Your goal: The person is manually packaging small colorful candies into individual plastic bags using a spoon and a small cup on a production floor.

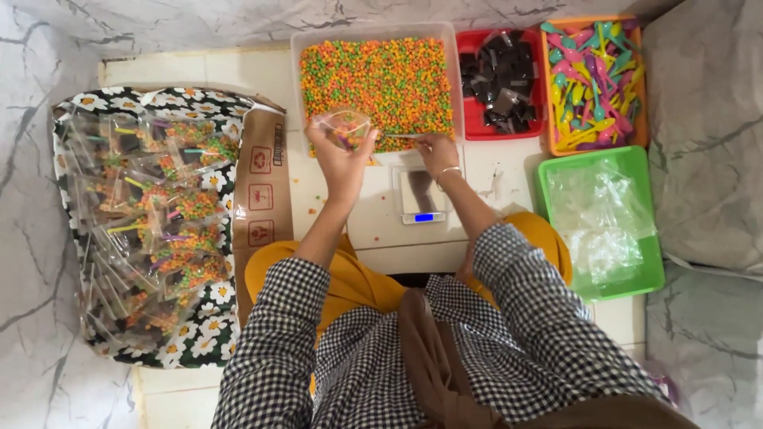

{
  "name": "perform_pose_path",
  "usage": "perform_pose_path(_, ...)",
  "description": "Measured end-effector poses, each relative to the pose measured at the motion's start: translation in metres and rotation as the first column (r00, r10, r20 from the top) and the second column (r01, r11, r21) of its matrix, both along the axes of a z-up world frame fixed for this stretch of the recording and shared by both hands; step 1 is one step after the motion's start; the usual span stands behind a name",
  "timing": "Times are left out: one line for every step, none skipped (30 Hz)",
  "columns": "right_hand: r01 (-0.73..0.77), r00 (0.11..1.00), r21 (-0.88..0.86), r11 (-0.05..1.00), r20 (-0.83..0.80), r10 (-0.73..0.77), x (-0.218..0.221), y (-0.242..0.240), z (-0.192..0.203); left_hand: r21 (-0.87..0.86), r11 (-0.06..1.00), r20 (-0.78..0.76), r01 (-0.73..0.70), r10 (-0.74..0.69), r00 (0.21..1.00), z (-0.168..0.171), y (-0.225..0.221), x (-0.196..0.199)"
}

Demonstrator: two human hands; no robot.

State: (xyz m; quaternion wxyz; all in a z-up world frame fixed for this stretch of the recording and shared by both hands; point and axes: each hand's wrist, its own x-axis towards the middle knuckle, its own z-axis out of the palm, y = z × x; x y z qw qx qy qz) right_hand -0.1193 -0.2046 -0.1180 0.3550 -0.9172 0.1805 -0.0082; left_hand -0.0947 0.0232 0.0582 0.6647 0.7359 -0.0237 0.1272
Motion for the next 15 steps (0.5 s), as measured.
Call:
perform_pose_path(-0.001, 1.000, 0.002, 1.000, -0.004, 0.001, 0.012, -0.008, -0.013, 0.002, 1.000, -0.004, -0.001, 0.001, 1.000, 0.002, 0.004, 0.005)
perform_pose_path(-0.027, 0.994, -0.133, 0.991, -0.105, 0.013, 0.023, -0.016, -0.027, -0.012, 1.000, 0.020, 0.007, -0.006, 1.000, 0.003, 0.009, 0.010)
perform_pose_path(-0.067, 0.979, -0.264, 0.962, -0.205, 0.012, 0.034, -0.024, -0.040, -0.026, 1.000, 0.044, 0.014, -0.013, 0.999, 0.005, 0.013, 0.014)
perform_pose_path(-0.070, 0.978, -0.262, 0.962, -0.208, 0.015, 0.038, -0.025, -0.041, -0.025, 1.000, 0.040, 0.012, -0.011, 0.999, 0.004, 0.014, 0.020)
perform_pose_path(-0.090, 0.961, -0.308, 0.947, -0.276, 0.001, 0.042, -0.024, -0.043, -0.028, 0.999, 0.080, 0.020, -0.018, 0.997, 0.002, 0.017, 0.027)
perform_pose_path(-0.112, 0.940, -0.352, 0.929, -0.341, -0.016, 0.046, -0.023, -0.044, -0.031, 0.999, 0.119, 0.029, -0.025, 0.993, 0.001, 0.020, 0.034)
perform_pose_path(-0.113, 0.940, -0.350, 0.930, -0.341, -0.014, 0.051, -0.017, -0.030, -0.029, 0.999, 0.119, 0.028, -0.024, 0.993, 0.000, 0.024, 0.039)
perform_pose_path(-0.106, 0.913, -0.360, 0.927, -0.404, -0.052, 0.055, -0.011, -0.017, -0.020, 0.999, 0.106, 0.038, -0.035, 0.994, -0.002, 0.028, 0.043)
perform_pose_path(-0.101, 0.880, -0.371, 0.923, -0.466, -0.091, 0.057, -0.006, -0.004, -0.013, 0.999, 0.090, 0.048, -0.046, 0.995, -0.004, 0.031, 0.046)
perform_pose_path(-0.103, 0.879, -0.369, 0.924, -0.469, -0.089, 0.060, -0.008, -0.010, -0.011, 0.999, 0.087, 0.047, -0.046, 0.995, -0.003, 0.033, 0.050)
perform_pose_path(-0.114, 0.859, -0.340, 0.934, -0.505, -0.079, 0.061, -0.010, -0.015, -0.010, 0.998, 0.092, 0.061, -0.059, 0.994, -0.003, 0.036, 0.053)
perform_pose_path(-0.124, 0.838, -0.310, 0.943, -0.541, -0.067, 0.063, -0.011, -0.020, -0.009, 0.997, 0.096, 0.074, -0.073, 0.993, -0.003, 0.039, 0.056)
perform_pose_path(-0.125, 0.836, -0.309, 0.943, -0.544, -0.068, 0.066, -0.014, -0.028, -0.009, 0.997, 0.092, 0.075, -0.074, 0.993, -0.004, 0.040, 0.058)
perform_pose_path(-0.129, 0.823, -0.309, 0.942, -0.564, -0.072, 0.068, -0.017, -0.036, 0.010, 0.997, 0.079, 0.074, -0.075, 0.994, -0.006, 0.041, 0.059)
perform_pose_path(-0.133, 0.809, -0.310, 0.941, -0.583, -0.078, 0.071, -0.021, -0.044, 0.029, 0.997, 0.067, 0.075, -0.077, 0.995, -0.007, 0.042, 0.061)
